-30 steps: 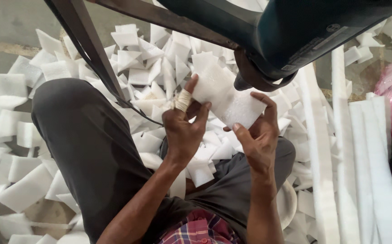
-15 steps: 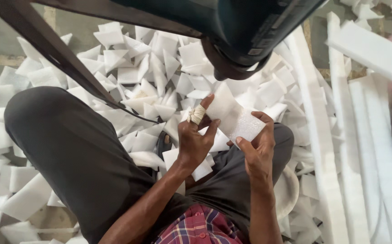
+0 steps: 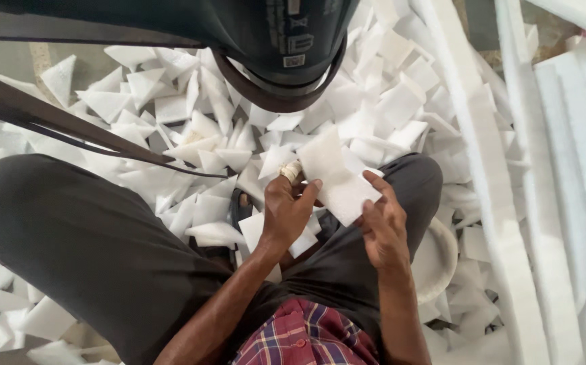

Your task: The person sits on the floor and repeatedly picks up small white foam pieces. They apply hot glue from a glue gun to the edges of the pieces and press them together to form small blocks. The finished blocks are placed into a pile on the floor.

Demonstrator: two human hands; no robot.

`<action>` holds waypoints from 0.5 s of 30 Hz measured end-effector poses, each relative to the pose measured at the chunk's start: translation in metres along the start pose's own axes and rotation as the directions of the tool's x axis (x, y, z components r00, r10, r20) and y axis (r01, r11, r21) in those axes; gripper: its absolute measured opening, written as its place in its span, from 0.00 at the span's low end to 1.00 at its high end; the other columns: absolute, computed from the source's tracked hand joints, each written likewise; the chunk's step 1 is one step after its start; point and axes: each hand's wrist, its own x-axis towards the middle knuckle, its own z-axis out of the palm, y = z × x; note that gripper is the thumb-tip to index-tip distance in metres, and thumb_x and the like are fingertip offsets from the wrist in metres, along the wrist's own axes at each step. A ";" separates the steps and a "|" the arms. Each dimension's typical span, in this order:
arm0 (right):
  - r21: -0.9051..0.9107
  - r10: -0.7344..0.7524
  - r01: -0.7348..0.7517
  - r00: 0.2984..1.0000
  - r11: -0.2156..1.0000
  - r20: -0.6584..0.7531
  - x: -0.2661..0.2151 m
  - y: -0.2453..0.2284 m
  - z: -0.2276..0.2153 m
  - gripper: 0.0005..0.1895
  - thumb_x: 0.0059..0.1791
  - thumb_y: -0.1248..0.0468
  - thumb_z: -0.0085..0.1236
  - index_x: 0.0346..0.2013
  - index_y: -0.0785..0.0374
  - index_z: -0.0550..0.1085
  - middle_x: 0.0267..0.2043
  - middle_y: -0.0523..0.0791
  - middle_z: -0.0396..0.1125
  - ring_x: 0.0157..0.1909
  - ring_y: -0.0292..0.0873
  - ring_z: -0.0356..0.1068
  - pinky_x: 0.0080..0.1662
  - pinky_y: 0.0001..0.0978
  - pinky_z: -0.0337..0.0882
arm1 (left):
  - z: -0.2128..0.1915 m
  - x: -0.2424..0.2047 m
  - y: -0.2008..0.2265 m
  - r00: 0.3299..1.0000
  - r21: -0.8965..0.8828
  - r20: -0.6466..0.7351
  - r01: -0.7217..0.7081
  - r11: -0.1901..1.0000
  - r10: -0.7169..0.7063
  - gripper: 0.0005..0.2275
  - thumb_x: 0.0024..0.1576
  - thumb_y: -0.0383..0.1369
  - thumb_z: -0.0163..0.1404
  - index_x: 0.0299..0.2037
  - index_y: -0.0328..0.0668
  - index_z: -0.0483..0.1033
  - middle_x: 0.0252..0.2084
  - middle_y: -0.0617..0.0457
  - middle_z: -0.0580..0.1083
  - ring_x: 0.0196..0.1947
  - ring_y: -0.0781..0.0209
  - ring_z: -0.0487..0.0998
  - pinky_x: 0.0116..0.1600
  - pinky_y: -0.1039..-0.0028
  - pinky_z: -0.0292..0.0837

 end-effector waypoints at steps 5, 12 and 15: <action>-0.671 -0.413 0.453 0.880 0.587 0.233 -0.010 -0.010 0.000 0.47 0.39 0.60 0.74 0.67 0.65 0.58 0.67 0.53 0.62 0.64 0.50 0.65 0.61 0.40 0.70 | -0.001 0.013 -0.002 0.997 0.126 -0.082 0.017 0.992 -0.006 0.18 0.56 0.25 0.54 0.56 0.21 0.74 0.34 0.43 0.81 0.25 0.66 0.76 0.29 0.76 0.74; -0.852 -0.468 0.519 0.773 0.075 0.429 0.024 0.032 -0.006 0.20 0.45 0.73 0.66 0.52 0.60 0.77 0.53 0.47 0.73 0.57 0.47 0.72 0.57 0.38 0.73 | -0.006 0.024 -0.014 0.997 0.213 0.036 0.058 0.975 -0.068 0.21 0.60 0.31 0.52 0.60 0.23 0.68 0.34 0.44 0.81 0.26 0.65 0.80 0.30 0.76 0.76; -0.845 -0.163 -0.216 0.929 0.490 -0.332 0.053 0.053 -0.035 0.17 0.52 0.69 0.66 0.57 0.62 0.79 0.39 0.53 0.76 0.34 0.56 0.68 0.40 0.47 0.68 | -0.030 0.050 -0.040 0.995 0.165 -0.057 0.091 0.982 -0.083 0.19 0.63 0.33 0.48 0.60 0.26 0.68 0.37 0.44 0.80 0.29 0.63 0.82 0.32 0.75 0.79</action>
